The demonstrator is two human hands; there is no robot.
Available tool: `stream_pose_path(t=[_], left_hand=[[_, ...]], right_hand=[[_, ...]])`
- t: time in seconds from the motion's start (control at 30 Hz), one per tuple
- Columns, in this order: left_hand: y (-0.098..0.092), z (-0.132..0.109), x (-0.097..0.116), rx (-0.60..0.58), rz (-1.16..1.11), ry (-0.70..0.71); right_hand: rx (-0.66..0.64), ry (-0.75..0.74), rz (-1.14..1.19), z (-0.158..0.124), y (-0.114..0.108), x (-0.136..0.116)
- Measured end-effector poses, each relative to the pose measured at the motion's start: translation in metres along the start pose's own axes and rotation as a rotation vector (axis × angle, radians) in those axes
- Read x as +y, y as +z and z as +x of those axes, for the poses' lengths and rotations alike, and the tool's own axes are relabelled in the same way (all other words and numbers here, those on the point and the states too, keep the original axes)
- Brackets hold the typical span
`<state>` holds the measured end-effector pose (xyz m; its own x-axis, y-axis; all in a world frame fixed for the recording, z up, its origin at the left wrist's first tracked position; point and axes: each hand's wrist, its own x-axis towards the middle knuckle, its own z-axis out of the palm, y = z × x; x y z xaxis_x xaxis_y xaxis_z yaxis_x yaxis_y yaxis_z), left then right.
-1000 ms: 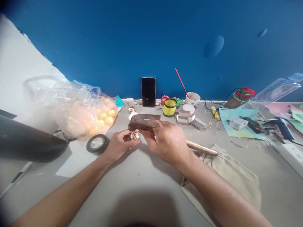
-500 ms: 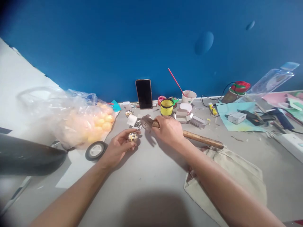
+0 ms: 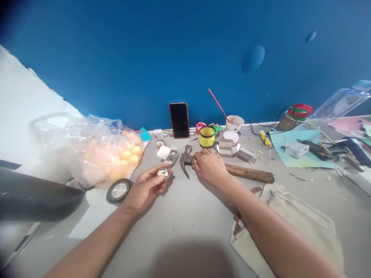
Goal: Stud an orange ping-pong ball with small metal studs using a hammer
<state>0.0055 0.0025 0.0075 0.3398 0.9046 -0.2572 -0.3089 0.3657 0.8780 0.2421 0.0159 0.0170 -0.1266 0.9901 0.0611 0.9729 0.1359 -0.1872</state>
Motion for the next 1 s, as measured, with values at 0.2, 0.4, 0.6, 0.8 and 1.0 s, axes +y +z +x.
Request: stream_pose_path(t=[0.2,0.4,0.6,0.8,1.0], left_hand=[[-0.001,0.001,-0.005,0.059,-0.003,0.035],[-0.003,0.003,-0.008,0.033,0.003,0.003],[-0.003,0.003,-0.007,0.038,0.038,-0.025],[0.001,0.002,-0.003,0.049,0.032,-0.021],[0.001,0.002,-0.001,0.045,0.036,-0.032]], right_hand=[[0.114,-0.021,0.062,0.006,-0.014,-0.009],[-0.001,-0.221,-0.124,0.051,-0.028,-0.051],[-0.055,-0.191,-0.225,0.076,-0.016,-0.07],[-0.04,-0.224,-0.195,0.072,-0.012,-0.065],[-0.108,-0.178,-0.207,0.076,-0.008,-0.07]])
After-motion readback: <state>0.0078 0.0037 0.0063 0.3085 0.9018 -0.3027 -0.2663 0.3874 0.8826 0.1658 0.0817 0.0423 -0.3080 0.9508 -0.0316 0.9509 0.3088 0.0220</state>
